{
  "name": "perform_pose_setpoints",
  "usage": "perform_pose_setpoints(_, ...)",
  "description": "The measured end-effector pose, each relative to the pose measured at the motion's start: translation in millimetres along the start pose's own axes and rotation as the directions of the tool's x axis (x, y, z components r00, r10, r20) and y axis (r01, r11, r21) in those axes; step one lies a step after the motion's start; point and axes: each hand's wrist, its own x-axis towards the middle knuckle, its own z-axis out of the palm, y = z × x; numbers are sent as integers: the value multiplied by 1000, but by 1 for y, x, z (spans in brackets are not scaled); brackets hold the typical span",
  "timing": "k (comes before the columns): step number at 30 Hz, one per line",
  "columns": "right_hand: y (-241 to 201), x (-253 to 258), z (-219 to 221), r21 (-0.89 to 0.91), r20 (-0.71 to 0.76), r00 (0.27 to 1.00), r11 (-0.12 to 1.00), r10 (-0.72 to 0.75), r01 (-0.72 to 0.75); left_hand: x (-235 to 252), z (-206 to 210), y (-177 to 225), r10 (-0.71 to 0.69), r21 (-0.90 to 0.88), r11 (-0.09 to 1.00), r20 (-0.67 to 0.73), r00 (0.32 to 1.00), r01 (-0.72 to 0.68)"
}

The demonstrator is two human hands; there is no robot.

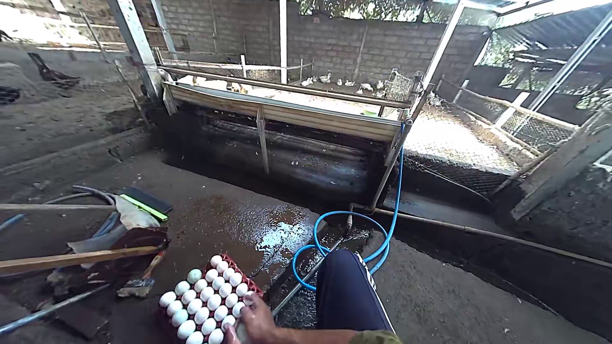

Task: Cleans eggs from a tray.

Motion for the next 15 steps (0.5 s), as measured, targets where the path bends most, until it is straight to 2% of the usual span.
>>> perform_pose_setpoints(1,-6,6,0,11,2,997,997,72,-72,18,-20,-50,28,-63,998,59,998,-25)
perform_pose_setpoints(2,-12,0,2,-9,22,996,997,82,-82,29,-27,-61,-96,-60,993,33,995,98)
perform_pose_setpoints(3,-13,-12,4,-23,50,998,999,26,-25,34,-27,-57,-191,-80,979,-5,982,190)
perform_pose_setpoints(5,-5,-23,4,-7,81,994,997,-77,78,35,-26,-52,-262,-94,962,-44,964,257)
perform_pose_setpoints(7,3,-4,0,11,27,1000,1000,-14,14,35,-33,-68,-335,-14,942,-6,942,334)
perform_pose_setpoints(9,-2,4,0,44,34,995,995,90,-92,39,-32,-76,-343,-5,939,-31,939,343)
perform_pose_setpoints(12,3,-18,1,21,83,990,994,-111,109,40,-31,-76,-253,-72,965,-27,967,250)
perform_pose_setpoints(13,5,-14,-2,4,63,987,989,-150,150,37,-30,-73,-270,-50,962,-8,963,269)
perform_pose_setpoints(15,-1,-1,-7,-10,23,998,999,-53,53,31,-25,-66,-339,35,939,-71,938,342)
